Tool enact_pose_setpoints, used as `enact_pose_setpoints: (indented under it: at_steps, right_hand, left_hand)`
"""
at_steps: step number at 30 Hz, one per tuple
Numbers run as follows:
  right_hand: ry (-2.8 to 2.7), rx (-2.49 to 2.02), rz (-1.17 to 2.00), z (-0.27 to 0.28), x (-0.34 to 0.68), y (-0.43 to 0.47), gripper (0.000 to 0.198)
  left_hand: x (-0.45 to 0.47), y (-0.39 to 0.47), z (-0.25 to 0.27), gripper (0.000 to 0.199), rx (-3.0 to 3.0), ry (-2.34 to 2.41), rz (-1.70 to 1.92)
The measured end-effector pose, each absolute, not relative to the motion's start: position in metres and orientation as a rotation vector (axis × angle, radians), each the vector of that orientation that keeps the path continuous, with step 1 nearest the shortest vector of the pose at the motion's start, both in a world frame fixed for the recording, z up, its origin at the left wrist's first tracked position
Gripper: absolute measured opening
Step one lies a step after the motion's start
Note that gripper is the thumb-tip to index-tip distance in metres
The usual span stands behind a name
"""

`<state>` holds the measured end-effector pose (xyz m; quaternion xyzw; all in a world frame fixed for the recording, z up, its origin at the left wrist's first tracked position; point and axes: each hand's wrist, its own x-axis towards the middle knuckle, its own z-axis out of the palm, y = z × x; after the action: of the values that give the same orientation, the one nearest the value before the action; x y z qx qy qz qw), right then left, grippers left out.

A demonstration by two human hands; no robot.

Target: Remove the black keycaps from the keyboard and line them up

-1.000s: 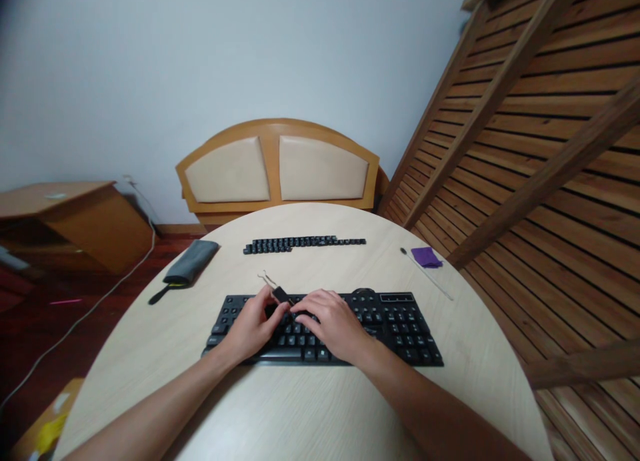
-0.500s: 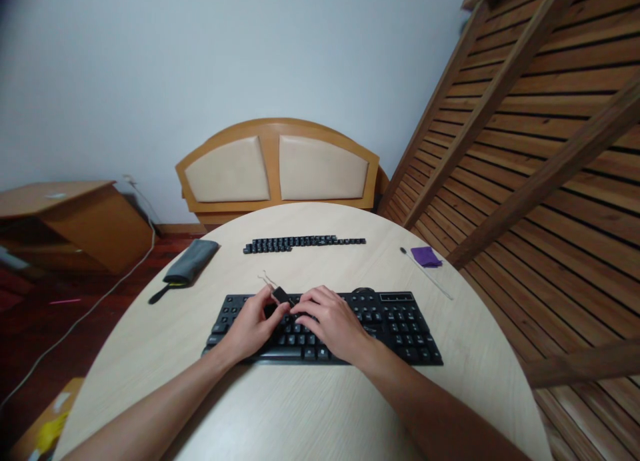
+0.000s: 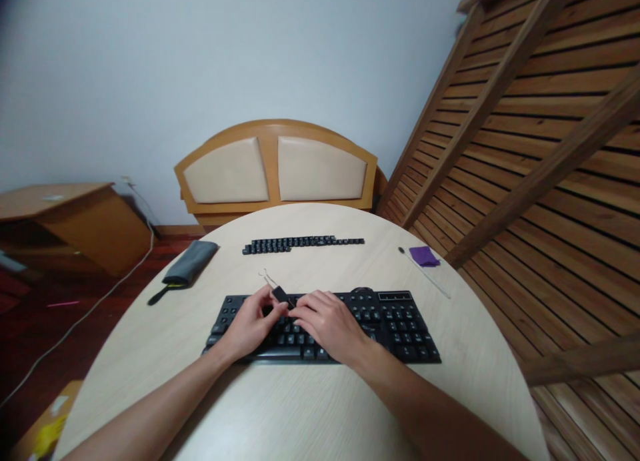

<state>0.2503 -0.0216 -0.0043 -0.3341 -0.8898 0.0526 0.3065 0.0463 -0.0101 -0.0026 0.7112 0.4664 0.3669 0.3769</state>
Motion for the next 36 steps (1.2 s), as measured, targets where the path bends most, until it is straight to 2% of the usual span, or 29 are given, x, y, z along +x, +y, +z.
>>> enact_pose_setpoints:
  at_steps: [6, 13, 19, 28, 36]
  right_hand:
    - [-2.229, -0.891, 0.433, -0.0039, 0.2513, -0.0176, 0.013]
    - [-2.17, -0.893, 0.606, -0.0013, 0.2517, -0.0159, 0.012]
    - [-2.17, -0.855, 0.593, -0.0024, 0.2521, -0.0155, 0.014]
    - [-2.035, -1.031, 0.605, -0.0053, 0.2498, -0.0183, 0.018]
    - [-2.009, -0.994, 0.651, -0.0044, 0.2501, -0.0172, 0.018]
  left_hand:
    - [0.0442, -0.011, -0.0042, 0.018, 1.918, 1.176, 0.952]
    - [0.0459, -0.0088, -0.0035, 0.017, 1.776, 1.1, 0.99]
    - [0.0451, -0.0064, -0.0021, 0.018, 1.619, 1.056, 0.982]
    - [0.0463, -0.0087, -0.0033, 0.018, 1.721, 1.134, 0.998]
    - [0.0458, -0.0072, 0.0, 0.017, 1.694, 1.173, 1.005]
